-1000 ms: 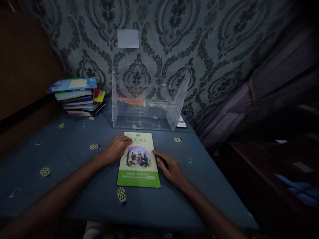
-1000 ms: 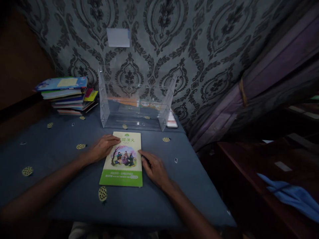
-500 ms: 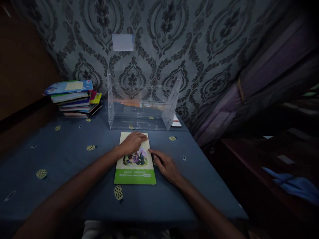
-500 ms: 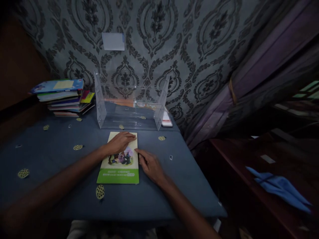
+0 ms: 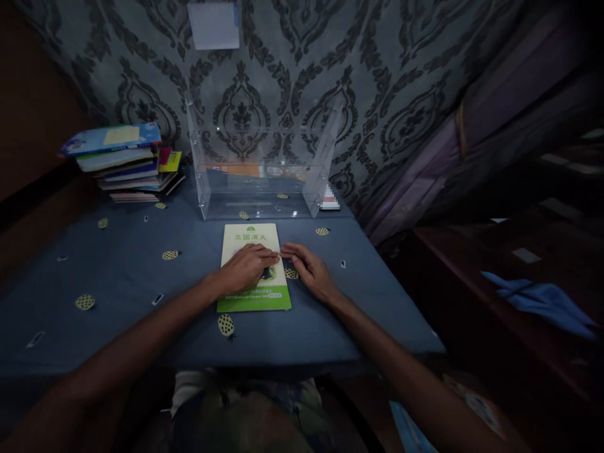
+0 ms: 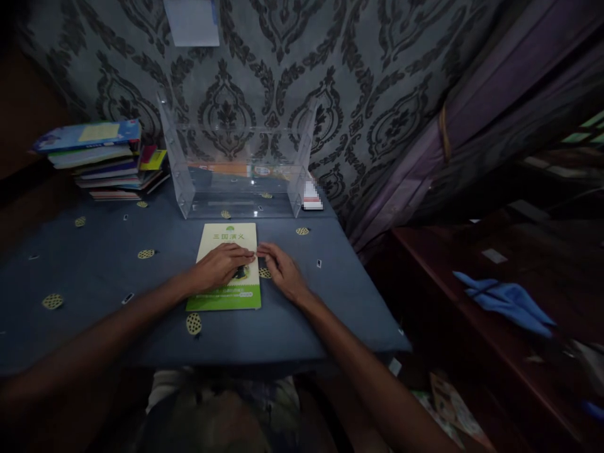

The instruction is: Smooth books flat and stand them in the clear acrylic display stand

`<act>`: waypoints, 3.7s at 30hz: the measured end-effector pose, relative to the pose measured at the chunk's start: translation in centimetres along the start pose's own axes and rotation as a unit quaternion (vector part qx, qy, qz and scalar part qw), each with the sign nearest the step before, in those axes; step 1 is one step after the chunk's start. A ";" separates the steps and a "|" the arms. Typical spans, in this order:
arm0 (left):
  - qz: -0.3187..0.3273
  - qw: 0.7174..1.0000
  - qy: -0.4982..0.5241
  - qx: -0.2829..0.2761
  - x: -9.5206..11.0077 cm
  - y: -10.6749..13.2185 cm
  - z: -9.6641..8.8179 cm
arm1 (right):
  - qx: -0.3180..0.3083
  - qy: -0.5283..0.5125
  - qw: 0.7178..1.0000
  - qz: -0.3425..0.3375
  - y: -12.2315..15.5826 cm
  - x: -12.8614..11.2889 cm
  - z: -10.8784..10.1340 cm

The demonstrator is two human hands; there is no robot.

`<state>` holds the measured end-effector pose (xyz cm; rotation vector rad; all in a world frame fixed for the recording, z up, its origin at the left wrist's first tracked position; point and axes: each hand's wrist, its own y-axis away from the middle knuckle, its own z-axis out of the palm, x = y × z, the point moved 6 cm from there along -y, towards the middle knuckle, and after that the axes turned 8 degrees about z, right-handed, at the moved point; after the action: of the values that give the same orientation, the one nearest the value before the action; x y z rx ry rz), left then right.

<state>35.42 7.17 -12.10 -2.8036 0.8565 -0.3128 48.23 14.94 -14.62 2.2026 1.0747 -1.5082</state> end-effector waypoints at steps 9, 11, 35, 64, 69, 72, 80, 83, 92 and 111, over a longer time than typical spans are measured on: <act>0.057 0.996 0.055 -0.029 5.9 1.8 -1.0 | 0.005 0.045 0.998 -0.042 0.2 -1.2 0.0; 0.061 0.995 0.073 -0.034 7.0 2.4 -1.3 | 0.004 0.050 0.998 -0.043 0.2 -1.2 0.0; 0.007 0.999 0.029 0.035 8.9 7.2 -0.1 | -0.072 0.267 0.945 -0.174 8.5 -3.1 1.4; -0.095 0.984 0.052 0.140 6.8 14.8 -2.3 | -0.308 0.297 0.888 -0.170 2.6 -8.2 11.2; -0.078 0.984 0.050 0.149 7.0 14.3 -3.2 | -0.281 0.335 0.884 -0.166 -2.2 -6.8 12.0; -0.086 0.983 0.050 0.153 7.0 14.3 -3.2 | -0.260 0.352 0.886 -0.155 -5.0 -5.6 12.0; -0.089 0.980 0.054 0.171 6.9 14.2 -3.6 | -0.180 0.381 0.900 -0.114 -9.5 -1.4 8.4; -0.082 0.979 0.055 0.176 6.9 14.2 -3.8 | -0.141 0.382 0.909 -0.089 -9.5 0.4 6.6; -0.102 0.979 0.066 0.162 6.0 14.3 -3.0 | -0.089 0.344 0.932 -0.075 -6.9 2.1 4.3; -0.178 0.979 -0.027 0.093 -7.5 6.8 -1.8 | -0.103 0.327 0.939 -0.044 -4.9 1.3 3.3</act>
<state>25.28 5.65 -13.15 -2.7589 0.2908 -0.3455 42.75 16.98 -16.31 2.5825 1.4453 -0.6289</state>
